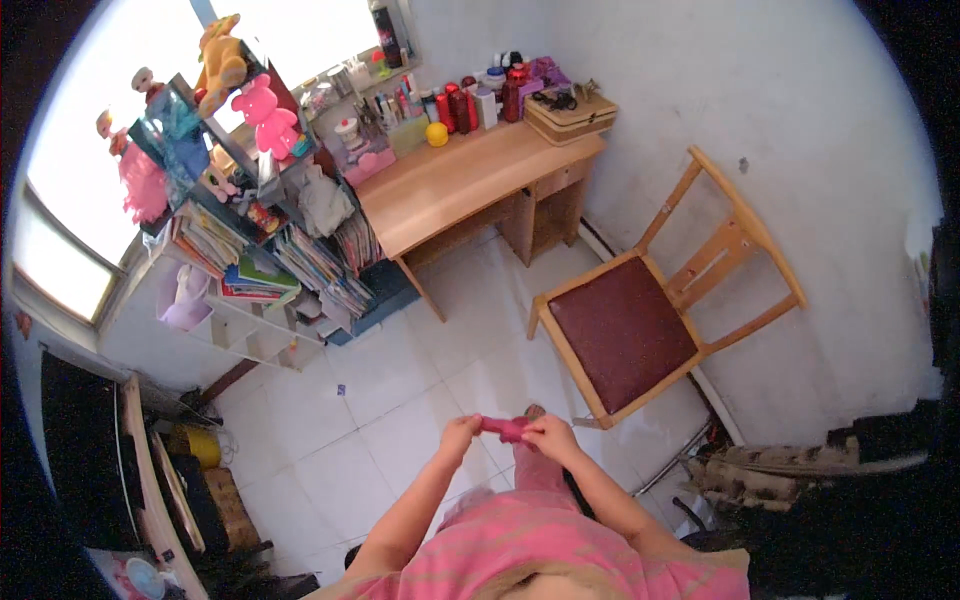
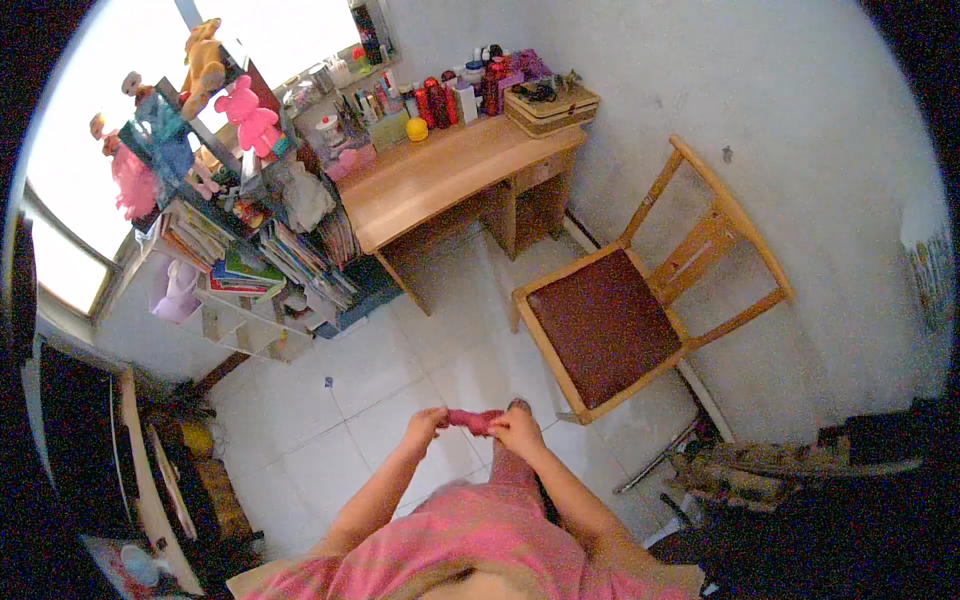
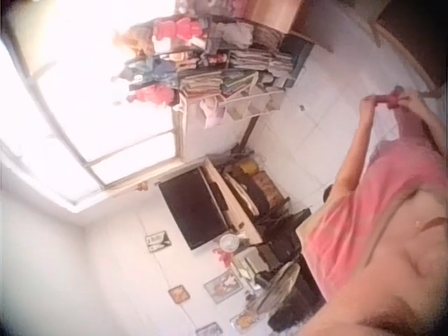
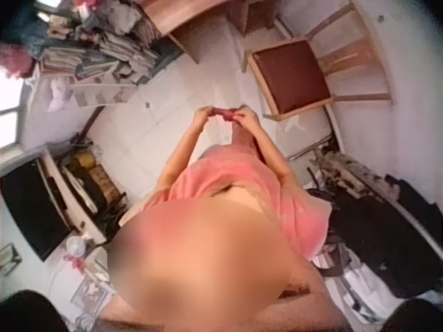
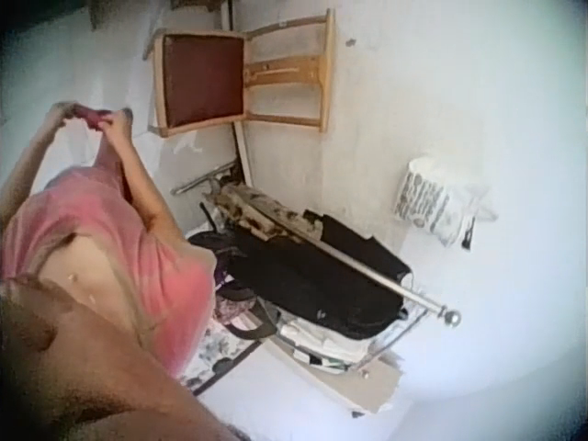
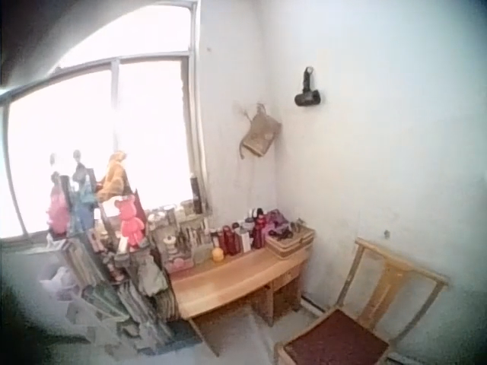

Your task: The person organizes hair accessories on a desk, then cleans the desk, a wooden chair, and a pipe along the wall by wiping them with a cloth.

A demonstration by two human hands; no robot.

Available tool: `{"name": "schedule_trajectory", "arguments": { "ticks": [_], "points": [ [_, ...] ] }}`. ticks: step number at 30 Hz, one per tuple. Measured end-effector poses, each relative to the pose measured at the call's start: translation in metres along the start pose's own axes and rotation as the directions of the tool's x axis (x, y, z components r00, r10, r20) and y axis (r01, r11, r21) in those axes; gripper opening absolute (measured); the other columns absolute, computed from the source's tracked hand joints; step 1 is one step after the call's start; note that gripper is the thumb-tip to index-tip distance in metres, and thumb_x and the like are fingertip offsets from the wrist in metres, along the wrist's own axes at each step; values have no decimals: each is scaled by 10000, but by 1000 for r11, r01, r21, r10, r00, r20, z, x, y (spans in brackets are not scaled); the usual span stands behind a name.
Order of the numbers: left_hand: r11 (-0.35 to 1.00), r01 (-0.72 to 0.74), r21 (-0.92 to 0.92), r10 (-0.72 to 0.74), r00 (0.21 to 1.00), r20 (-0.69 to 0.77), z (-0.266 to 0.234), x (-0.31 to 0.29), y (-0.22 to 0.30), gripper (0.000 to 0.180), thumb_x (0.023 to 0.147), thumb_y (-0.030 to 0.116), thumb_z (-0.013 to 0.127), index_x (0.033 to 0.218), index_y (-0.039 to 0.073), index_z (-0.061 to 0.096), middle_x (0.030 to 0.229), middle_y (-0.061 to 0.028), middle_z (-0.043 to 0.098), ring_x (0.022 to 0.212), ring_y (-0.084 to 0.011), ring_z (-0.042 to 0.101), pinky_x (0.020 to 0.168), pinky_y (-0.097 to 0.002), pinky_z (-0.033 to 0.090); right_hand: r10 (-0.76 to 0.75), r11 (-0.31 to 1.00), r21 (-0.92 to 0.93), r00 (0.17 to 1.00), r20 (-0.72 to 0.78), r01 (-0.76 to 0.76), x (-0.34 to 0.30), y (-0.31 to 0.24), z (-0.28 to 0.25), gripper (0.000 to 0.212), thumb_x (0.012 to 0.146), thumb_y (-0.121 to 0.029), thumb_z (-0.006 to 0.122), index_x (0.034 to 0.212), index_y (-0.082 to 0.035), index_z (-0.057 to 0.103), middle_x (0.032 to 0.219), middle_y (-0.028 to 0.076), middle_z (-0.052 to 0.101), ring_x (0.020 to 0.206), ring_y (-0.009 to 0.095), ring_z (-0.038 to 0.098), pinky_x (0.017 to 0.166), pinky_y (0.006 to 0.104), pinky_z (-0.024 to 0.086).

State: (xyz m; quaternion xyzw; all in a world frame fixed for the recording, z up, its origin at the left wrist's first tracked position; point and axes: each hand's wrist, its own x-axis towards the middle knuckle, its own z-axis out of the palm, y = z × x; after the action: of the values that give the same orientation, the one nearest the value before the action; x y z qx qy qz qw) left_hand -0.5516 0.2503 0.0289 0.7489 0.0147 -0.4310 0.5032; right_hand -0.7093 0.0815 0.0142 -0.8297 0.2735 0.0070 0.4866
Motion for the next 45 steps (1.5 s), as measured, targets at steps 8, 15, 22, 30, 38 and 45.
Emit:
{"name": "schedule_trajectory", "arguments": {
  "ticks": [8,15,22,30,38,45],
  "points": [
    [839,-535,-99,505,834,-224,-14,103,215,282,908,232,577,1042,-8,639,877,-45,619,790,-112,538,721,-260,438,-339,915,162,921,-190,370,221,-133,-111,164,774,-75,675,935,-43,681,907,94,623,847,222,611,761,303,479],
    [680,-723,124,728,644,-233,-52,175,326,160,872,125,593,970,-1,585,916,-87,544,798,-164,542,668,-262,432,-491,852,-27,781,-387,523,370,-200,-150,209,739,-28,663,944,-59,687,1084,112,578,1000,278,564,854,336,456],
    [801,-495,336,577,789,-214,-128,273,304,280,842,133,614,1108,48,596,1110,-101,578,910,-211,595,686,-292,492,-417,858,-410,884,-209,308,550,-162,-78,571,861,-382,585,1352,-119,460,1499,168,223,1369,405,196,1102,500,202],
    [915,-313,256,375,892,-251,-207,315,261,242,839,78,611,1081,72,614,1116,-88,584,897,-184,610,675,-277,502,-542,482,-621,767,343,618,633,-253,107,607,852,-367,528,1378,-92,400,1468,133,316,1384,327,225,1108,539,142],
    [928,-243,282,316,913,-256,-247,343,271,187,874,122,575,1045,90,642,1032,-87,620,814,-182,604,667,-301,496,-614,586,-729,781,-114,353,766,-254,8,515,840,-273,537,1249,38,493,1344,213,445,1315,351,336,1092,511,224],
    [891,-333,309,421,861,-284,-240,372,284,169,864,60,557,1006,61,648,968,-80,621,797,-182,605,621,-273,471,-373,517,-727,883,285,452,700,-273,107,481,830,-359,522,1129,12,593,1209,179,559,1256,327,398,1089,522,209]
  ]
}}
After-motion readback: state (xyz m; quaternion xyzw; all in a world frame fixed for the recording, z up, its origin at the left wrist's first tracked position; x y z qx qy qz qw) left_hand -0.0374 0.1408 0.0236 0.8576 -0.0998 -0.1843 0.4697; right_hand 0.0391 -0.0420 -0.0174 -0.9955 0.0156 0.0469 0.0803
